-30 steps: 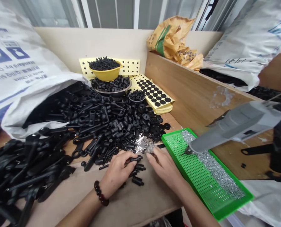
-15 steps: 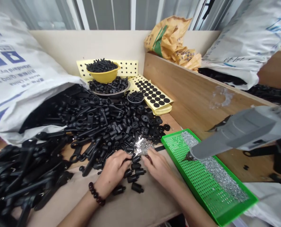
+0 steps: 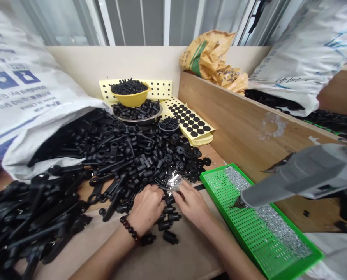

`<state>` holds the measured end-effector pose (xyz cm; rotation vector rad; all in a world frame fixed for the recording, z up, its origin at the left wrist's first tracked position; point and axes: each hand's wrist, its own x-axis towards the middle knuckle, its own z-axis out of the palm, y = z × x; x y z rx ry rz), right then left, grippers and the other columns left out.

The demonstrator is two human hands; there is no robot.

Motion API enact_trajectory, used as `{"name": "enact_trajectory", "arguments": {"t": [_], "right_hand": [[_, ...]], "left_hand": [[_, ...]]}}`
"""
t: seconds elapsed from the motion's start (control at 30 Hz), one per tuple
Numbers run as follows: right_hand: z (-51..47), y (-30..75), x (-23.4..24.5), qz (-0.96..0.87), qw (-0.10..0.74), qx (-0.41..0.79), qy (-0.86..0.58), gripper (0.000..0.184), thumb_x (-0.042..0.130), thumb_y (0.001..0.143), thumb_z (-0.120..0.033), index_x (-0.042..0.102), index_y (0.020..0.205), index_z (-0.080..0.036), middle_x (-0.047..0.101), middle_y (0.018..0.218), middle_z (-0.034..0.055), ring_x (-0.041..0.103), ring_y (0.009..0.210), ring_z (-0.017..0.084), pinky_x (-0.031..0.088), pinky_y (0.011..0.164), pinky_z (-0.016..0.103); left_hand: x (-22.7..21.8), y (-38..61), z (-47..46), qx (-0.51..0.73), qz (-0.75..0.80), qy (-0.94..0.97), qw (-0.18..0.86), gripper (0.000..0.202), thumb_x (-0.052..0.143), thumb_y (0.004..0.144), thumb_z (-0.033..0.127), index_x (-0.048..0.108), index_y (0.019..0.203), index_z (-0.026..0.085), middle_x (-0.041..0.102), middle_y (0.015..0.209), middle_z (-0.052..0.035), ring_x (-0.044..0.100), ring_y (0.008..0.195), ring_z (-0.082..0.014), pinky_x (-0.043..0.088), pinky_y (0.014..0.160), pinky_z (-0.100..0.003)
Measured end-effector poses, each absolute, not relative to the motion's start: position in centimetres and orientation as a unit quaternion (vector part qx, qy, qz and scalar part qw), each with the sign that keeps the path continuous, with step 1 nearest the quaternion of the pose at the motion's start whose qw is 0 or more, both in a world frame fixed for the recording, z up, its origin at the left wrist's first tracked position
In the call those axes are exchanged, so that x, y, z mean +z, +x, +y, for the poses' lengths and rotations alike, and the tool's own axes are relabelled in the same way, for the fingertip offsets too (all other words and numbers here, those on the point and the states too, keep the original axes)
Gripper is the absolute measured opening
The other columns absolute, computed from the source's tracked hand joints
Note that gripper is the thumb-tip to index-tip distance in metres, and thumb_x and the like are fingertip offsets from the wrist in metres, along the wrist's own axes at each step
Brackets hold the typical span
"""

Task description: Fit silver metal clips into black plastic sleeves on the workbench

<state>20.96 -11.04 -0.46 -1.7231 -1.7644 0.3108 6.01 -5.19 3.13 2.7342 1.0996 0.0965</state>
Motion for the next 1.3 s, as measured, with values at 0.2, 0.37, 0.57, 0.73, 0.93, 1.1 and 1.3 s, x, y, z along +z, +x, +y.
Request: {"name": "enact_trajectory", "arguments": {"t": [0.2,0.37,0.57,0.73,0.93,1.1,1.3], "right_hand": [[-11.1,20.3,-0.2,-0.718,0.305,0.083,-0.620,0.018,0.043,0.087,-0.019,0.046,0.069,-0.019,0.053,0.080,0.0053,0.046,0.079,0.020,0.039,0.070,0.032],[-11.2,21.0,0.2,-0.696,0.344,0.067,-0.627,0.020,0.039,0.088,-0.018,0.045,0.069,-0.020,0.053,0.076,0.0043,0.045,0.075,0.019,0.039,0.068,0.031],[-11.8,21.9,0.5,-0.654,0.356,0.054,-0.665,0.020,0.037,0.089,-0.021,0.047,0.073,-0.020,0.055,0.077,0.0047,0.049,0.074,0.019,0.039,0.068,0.032],[-12.0,21.8,0.4,-0.636,0.379,0.039,-0.671,0.021,0.036,0.090,-0.022,0.046,0.072,-0.020,0.054,0.076,0.0047,0.050,0.074,0.019,0.040,0.066,0.031],[-12.3,21.7,0.8,-0.629,0.401,0.032,-0.665,0.021,0.036,0.090,-0.023,0.046,0.073,-0.020,0.053,0.075,0.0049,0.050,0.074,0.019,0.042,0.066,0.030],[-12.8,21.0,1.5,-0.675,0.390,0.023,-0.626,0.019,0.035,0.090,-0.019,0.046,0.075,-0.019,0.054,0.078,0.0055,0.049,0.074,0.019,0.042,0.067,0.032],[-13.8,20.8,2.5,-0.729,0.328,-0.054,-0.598,0.024,0.035,0.089,-0.015,0.044,0.068,-0.019,0.050,0.073,0.0055,0.045,0.070,0.019,0.038,0.063,0.033]], "left_hand": [[3.5,5.5,-5.1,0.061,0.351,0.929,0.102,0.017,0.044,0.078,0.008,0.058,0.076,0.018,0.060,0.078,-0.0044,0.054,0.078,-0.0207,0.045,0.069,-0.031],[3.7,5.4,-4.4,0.100,0.293,0.944,0.110,0.017,0.044,0.083,0.011,0.057,0.092,0.018,0.058,0.092,-0.0045,0.050,0.087,-0.0191,0.046,0.077,-0.030],[2.9,6.2,-3.4,0.085,0.276,0.955,0.062,0.023,0.038,0.086,0.006,0.059,0.087,0.016,0.057,0.084,-0.0056,0.048,0.080,-0.0208,0.047,0.072,-0.032],[3.0,6.3,-3.1,0.091,0.279,0.953,0.069,0.016,0.044,0.086,0.012,0.059,0.083,0.017,0.057,0.082,-0.0051,0.049,0.081,-0.0208,0.047,0.072,-0.032],[4.4,4.8,-3.6,0.139,0.308,0.926,0.166,0.015,0.047,0.086,0.018,0.059,0.095,0.017,0.063,0.090,-0.0047,0.054,0.086,-0.0190,0.046,0.079,-0.031],[5.2,4.4,-4.5,0.149,0.370,0.870,0.288,0.017,0.049,0.083,0.024,0.061,0.093,0.019,0.063,0.078,-0.0009,0.057,0.073,-0.0172,0.044,0.069,-0.027],[5.1,4.1,-5.3,0.170,0.362,0.785,0.473,0.018,0.051,0.080,0.026,0.062,0.091,0.017,0.062,0.074,-0.0004,0.055,0.068,-0.0155,0.041,0.063,-0.024]]}}
